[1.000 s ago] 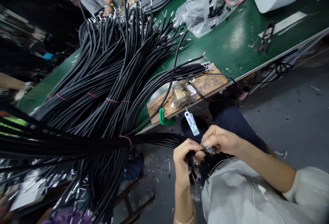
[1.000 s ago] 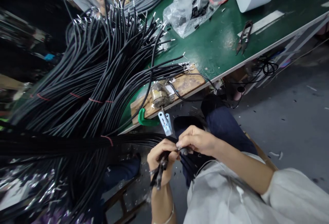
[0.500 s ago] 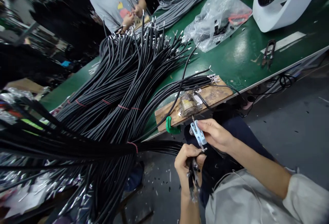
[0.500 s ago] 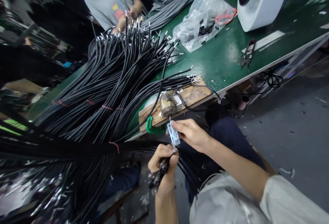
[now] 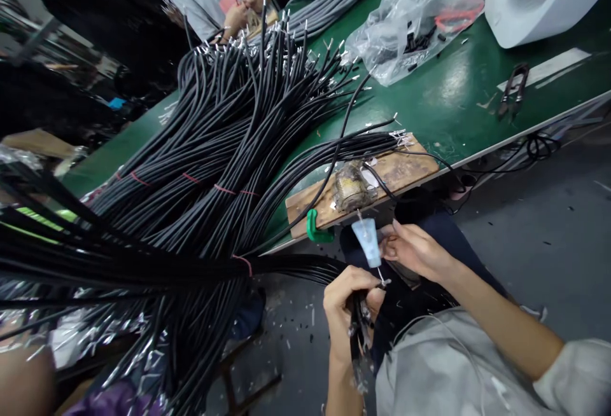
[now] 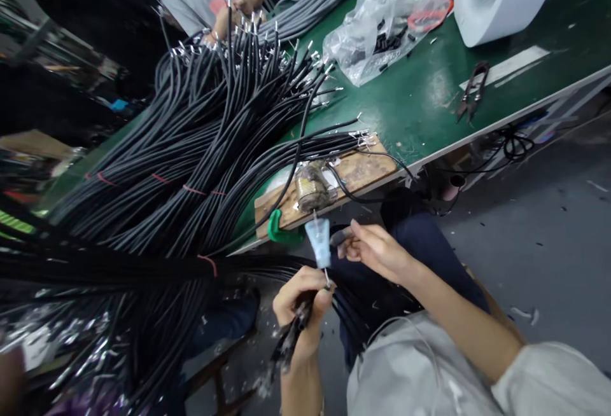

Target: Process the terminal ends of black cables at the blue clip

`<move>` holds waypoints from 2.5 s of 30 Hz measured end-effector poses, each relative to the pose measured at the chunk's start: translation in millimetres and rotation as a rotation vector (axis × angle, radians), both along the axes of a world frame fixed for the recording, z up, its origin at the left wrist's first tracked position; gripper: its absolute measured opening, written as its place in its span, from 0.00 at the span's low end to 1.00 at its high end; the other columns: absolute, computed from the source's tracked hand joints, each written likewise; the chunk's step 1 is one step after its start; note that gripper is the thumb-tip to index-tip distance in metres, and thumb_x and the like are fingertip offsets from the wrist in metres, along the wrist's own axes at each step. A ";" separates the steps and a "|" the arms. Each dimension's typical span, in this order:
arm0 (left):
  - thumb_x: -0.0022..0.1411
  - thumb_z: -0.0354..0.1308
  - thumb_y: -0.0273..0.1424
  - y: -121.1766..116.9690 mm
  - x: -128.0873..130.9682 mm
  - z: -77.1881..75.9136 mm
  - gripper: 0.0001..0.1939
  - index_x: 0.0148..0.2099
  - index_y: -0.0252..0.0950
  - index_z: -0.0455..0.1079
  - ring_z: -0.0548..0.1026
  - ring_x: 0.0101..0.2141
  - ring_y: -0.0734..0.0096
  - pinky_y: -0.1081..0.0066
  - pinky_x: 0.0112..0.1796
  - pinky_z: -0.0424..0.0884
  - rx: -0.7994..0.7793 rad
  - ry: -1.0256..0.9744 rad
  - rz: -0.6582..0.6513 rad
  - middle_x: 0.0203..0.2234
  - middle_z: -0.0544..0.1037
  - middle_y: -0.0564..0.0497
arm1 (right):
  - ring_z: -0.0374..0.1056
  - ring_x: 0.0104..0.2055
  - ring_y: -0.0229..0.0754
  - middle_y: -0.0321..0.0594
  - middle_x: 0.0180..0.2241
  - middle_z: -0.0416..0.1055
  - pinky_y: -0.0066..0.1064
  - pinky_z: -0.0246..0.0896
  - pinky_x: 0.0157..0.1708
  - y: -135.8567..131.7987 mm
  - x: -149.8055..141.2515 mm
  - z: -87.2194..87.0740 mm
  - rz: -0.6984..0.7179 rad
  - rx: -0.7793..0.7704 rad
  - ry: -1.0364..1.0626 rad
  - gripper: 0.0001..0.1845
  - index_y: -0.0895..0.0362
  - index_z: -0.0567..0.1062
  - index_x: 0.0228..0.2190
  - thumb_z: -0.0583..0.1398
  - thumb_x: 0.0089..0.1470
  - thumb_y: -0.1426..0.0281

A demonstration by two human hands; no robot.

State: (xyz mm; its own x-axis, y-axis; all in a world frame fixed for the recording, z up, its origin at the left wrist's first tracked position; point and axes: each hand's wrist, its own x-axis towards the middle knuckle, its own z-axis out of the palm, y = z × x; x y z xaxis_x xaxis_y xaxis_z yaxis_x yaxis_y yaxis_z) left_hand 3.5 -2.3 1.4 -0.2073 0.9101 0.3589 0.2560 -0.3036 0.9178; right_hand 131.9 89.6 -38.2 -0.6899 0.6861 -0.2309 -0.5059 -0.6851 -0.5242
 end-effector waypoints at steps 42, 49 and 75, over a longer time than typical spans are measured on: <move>0.68 0.50 0.38 -19.7 9.1 10.7 0.23 0.20 0.35 0.62 0.61 0.18 0.78 0.76 0.20 0.55 -0.403 0.149 0.079 0.16 0.65 0.54 | 0.64 0.33 0.37 0.40 0.32 0.68 0.29 0.62 0.34 -35.6 9.7 15.3 -0.097 0.502 -0.116 0.18 0.60 0.77 0.37 0.64 0.53 0.58; 0.68 0.50 0.40 -19.8 0.4 15.3 0.25 0.20 0.34 0.62 0.57 0.15 0.80 0.77 0.16 0.51 -0.477 0.088 -0.044 0.14 0.61 0.55 | 0.62 0.26 0.37 0.36 0.22 0.66 0.30 0.59 0.27 -37.5 -7.3 4.2 -0.224 0.516 -0.107 0.16 0.59 0.74 0.23 0.70 0.44 0.59; 0.56 0.64 0.25 -14.3 23.5 4.8 0.08 0.28 0.35 0.68 0.69 0.24 0.76 0.76 0.27 0.65 -0.075 0.193 0.315 0.22 0.69 0.56 | 0.62 0.26 0.38 0.37 0.23 0.70 0.33 0.59 0.31 -39.3 24.8 40.5 -0.539 1.234 -0.780 0.06 0.58 0.73 0.26 0.64 0.53 0.71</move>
